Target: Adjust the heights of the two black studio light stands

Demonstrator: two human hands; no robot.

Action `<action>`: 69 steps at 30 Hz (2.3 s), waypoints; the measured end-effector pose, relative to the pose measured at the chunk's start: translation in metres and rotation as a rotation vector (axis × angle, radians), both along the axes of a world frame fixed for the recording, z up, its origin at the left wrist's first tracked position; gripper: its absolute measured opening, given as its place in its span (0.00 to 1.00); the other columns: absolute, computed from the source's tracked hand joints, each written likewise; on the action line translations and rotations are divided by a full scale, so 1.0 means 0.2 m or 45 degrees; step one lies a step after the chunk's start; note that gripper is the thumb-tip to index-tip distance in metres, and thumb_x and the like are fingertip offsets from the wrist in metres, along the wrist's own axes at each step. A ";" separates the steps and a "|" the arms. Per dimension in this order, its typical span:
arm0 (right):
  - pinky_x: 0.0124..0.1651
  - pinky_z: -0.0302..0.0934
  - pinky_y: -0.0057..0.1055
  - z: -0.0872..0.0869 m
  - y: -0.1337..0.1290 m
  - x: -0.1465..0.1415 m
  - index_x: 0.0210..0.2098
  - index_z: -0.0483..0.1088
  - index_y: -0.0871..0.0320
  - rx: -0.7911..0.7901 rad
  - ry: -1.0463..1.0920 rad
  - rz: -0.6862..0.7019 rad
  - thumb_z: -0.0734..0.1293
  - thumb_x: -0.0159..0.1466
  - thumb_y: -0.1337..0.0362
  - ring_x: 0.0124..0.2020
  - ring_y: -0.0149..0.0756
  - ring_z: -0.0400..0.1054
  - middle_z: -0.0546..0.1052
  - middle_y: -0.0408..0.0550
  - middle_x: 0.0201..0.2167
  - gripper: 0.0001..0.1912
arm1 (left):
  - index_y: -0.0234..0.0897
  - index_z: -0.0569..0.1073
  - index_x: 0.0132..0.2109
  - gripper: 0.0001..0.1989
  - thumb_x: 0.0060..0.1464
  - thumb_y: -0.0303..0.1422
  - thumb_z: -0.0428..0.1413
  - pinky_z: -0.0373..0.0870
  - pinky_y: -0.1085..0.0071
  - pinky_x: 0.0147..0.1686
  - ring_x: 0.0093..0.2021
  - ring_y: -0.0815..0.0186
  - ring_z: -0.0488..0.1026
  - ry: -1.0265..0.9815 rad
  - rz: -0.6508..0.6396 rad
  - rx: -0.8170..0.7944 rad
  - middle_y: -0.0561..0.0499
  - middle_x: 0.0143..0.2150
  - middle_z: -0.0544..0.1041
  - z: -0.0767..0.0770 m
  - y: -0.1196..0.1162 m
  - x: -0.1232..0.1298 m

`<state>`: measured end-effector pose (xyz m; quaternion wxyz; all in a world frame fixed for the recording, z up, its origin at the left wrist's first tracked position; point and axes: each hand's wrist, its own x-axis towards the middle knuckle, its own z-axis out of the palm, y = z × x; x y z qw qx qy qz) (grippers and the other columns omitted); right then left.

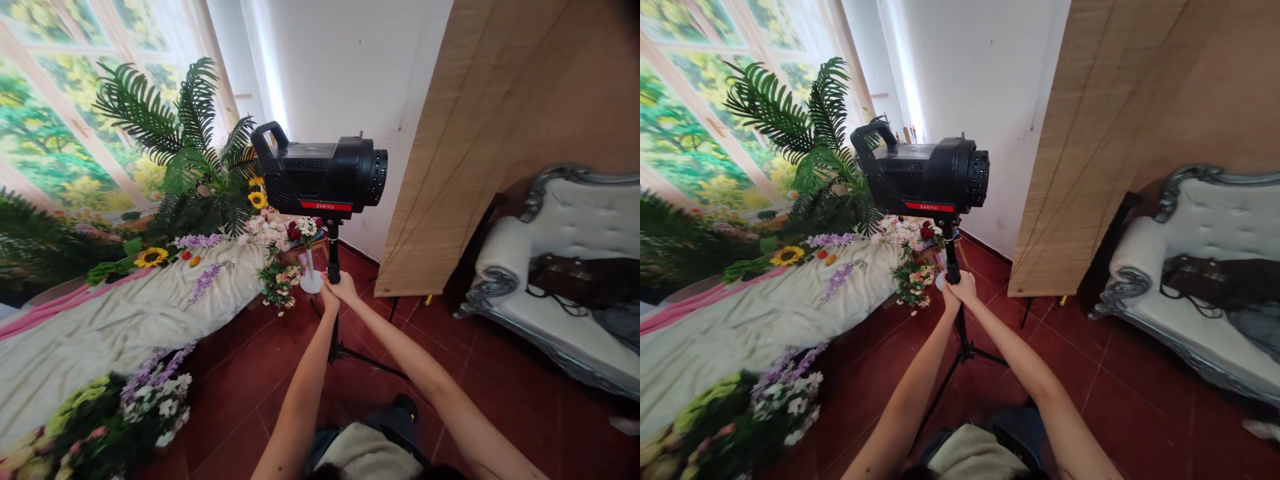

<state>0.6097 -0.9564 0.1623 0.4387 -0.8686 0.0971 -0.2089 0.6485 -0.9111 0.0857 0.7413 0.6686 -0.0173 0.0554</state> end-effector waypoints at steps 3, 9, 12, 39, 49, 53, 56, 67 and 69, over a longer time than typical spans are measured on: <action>0.49 0.62 0.38 0.05 0.01 0.03 0.27 0.75 0.55 0.137 -0.097 0.046 0.66 0.56 0.53 0.36 0.42 0.74 0.79 0.49 0.29 0.13 | 0.30 0.74 0.35 0.11 0.42 0.31 0.55 0.69 0.66 0.37 0.33 0.60 0.73 -0.100 -0.032 0.129 0.45 0.31 0.77 0.01 0.01 -0.02; 0.25 0.62 0.27 0.25 0.01 0.11 0.19 0.68 0.59 0.400 -0.228 0.121 0.65 0.55 0.46 0.20 0.34 0.70 0.75 0.48 0.17 0.22 | 0.31 0.74 0.36 0.12 0.40 0.30 0.56 0.67 0.72 0.32 0.30 0.65 0.71 -0.218 -0.060 0.183 0.50 0.28 0.76 0.03 0.02 -0.04; 0.23 0.59 0.25 0.38 0.01 0.14 0.17 0.65 0.58 0.371 -0.272 0.130 0.64 0.55 0.44 0.16 0.31 0.66 0.71 0.45 0.14 0.24 | 0.33 0.74 0.33 0.11 0.43 0.35 0.57 0.65 0.74 0.28 0.26 0.68 0.69 -0.221 -0.069 0.200 0.53 0.24 0.73 0.04 0.02 -0.04; 0.23 0.59 0.24 0.58 -0.01 0.16 0.15 0.65 0.59 0.302 -0.292 0.180 0.62 0.55 0.41 0.16 0.29 0.64 0.69 0.46 0.13 0.28 | 0.37 0.70 0.26 0.20 0.49 0.50 0.52 0.64 0.73 0.26 0.23 0.66 0.69 -0.164 -0.051 0.331 0.51 0.20 0.70 0.07 0.01 -0.07; 0.39 0.65 0.29 0.41 -0.16 -0.07 0.44 0.65 0.57 0.311 -0.305 0.423 0.70 0.53 0.53 0.39 0.35 0.71 0.75 0.48 0.38 0.23 | 0.35 0.71 0.26 0.17 0.47 0.47 0.55 0.64 0.72 0.26 0.24 0.65 0.69 -0.190 -0.030 0.305 0.52 0.20 0.70 0.06 0.00 -0.05; 0.45 0.65 0.32 0.13 -0.28 -0.25 0.43 0.66 0.56 0.301 -0.110 0.445 0.73 0.49 0.59 0.44 0.37 0.69 0.74 0.49 0.42 0.23 | 0.36 0.71 0.27 0.17 0.48 0.47 0.54 0.64 0.73 0.28 0.24 0.67 0.69 -0.219 -0.040 0.284 0.51 0.21 0.71 0.08 0.00 -0.06; 0.48 0.64 0.36 -0.05 -0.32 -0.32 0.41 0.67 0.55 0.337 -0.013 0.431 0.73 0.47 0.60 0.45 0.38 0.68 0.74 0.48 0.42 0.22 | 0.36 0.70 0.25 0.19 0.49 0.48 0.53 0.63 0.73 0.27 0.23 0.68 0.68 -0.234 -0.031 0.305 0.51 0.20 0.71 0.10 0.01 -0.07; 0.30 0.68 0.28 -0.25 -0.20 -0.21 0.32 0.65 0.56 1.504 0.302 -0.089 0.62 0.61 0.66 0.20 0.30 0.69 0.73 0.42 0.20 0.02 | 0.36 0.70 0.24 0.20 0.49 0.49 0.53 0.64 0.73 0.27 0.23 0.68 0.69 -0.205 -0.017 0.327 0.51 0.21 0.71 0.09 0.00 -0.06; 0.32 0.68 0.25 -0.24 -0.20 -0.23 0.28 0.65 0.57 1.800 0.419 -0.047 0.57 0.63 0.69 0.21 0.27 0.70 0.73 0.43 0.19 0.08 | 0.36 0.70 0.25 0.20 0.49 0.49 0.53 0.65 0.73 0.27 0.23 0.68 0.69 -0.200 -0.024 0.332 0.51 0.21 0.72 0.08 -0.01 -0.06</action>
